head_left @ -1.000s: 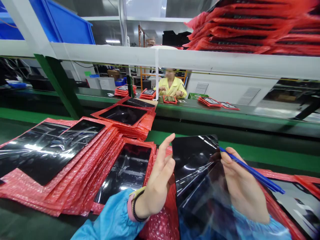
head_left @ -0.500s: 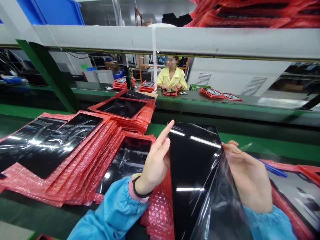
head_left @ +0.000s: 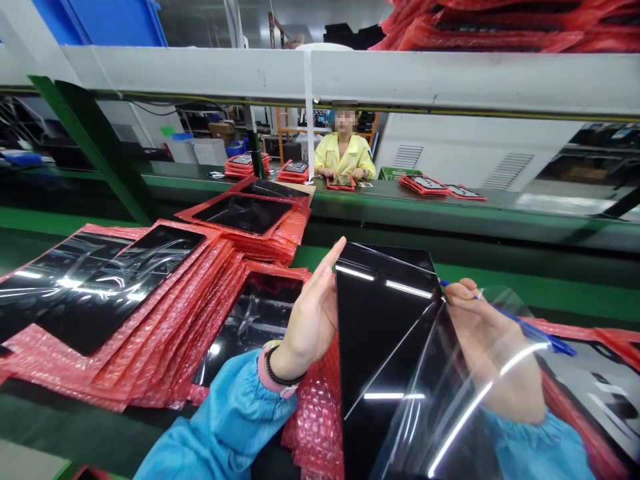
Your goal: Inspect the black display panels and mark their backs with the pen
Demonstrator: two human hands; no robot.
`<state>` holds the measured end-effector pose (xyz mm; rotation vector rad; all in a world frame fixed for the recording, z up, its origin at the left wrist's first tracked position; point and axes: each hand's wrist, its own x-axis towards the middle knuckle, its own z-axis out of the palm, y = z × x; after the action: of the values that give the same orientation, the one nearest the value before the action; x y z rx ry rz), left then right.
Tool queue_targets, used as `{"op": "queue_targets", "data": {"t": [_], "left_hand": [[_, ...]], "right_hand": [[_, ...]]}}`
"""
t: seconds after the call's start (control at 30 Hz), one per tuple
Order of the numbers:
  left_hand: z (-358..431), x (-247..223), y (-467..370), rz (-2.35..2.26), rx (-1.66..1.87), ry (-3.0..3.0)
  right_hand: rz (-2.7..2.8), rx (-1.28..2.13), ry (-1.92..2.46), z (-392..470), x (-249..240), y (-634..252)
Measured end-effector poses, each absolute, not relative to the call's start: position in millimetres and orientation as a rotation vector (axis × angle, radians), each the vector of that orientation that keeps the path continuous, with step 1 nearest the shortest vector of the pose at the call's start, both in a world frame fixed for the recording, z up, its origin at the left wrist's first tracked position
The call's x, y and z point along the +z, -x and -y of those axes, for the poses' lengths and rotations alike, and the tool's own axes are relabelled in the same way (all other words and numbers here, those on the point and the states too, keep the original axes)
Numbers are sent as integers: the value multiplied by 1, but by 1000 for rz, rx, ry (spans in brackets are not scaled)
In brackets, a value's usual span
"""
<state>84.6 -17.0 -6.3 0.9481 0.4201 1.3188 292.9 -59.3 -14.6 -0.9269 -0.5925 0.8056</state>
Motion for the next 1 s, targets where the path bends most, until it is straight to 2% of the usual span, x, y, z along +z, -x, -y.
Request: {"op": "queue_targets", "data": {"t": [0.1, 0.27, 0.43, 0.73, 1.0], "left_hand": [[16, -8, -85, -419, 1342, -978], [14, -6, -85, -387, 1382, -997], [10, -12, -83, -506, 1249, -1039], [-15, -60, -69, -786, 1005, -1162], [-37, -111, -79, -973, 955, -1246]], "right_hand": [[409, 814, 1031, 60, -13, -288], [833, 666, 995, 58, -9, -278], [965, 559, 1019, 61, -21, -275], [1110, 349, 1384, 61, -87, -346], [1195, 492, 1507, 41, -143, -374]]}}
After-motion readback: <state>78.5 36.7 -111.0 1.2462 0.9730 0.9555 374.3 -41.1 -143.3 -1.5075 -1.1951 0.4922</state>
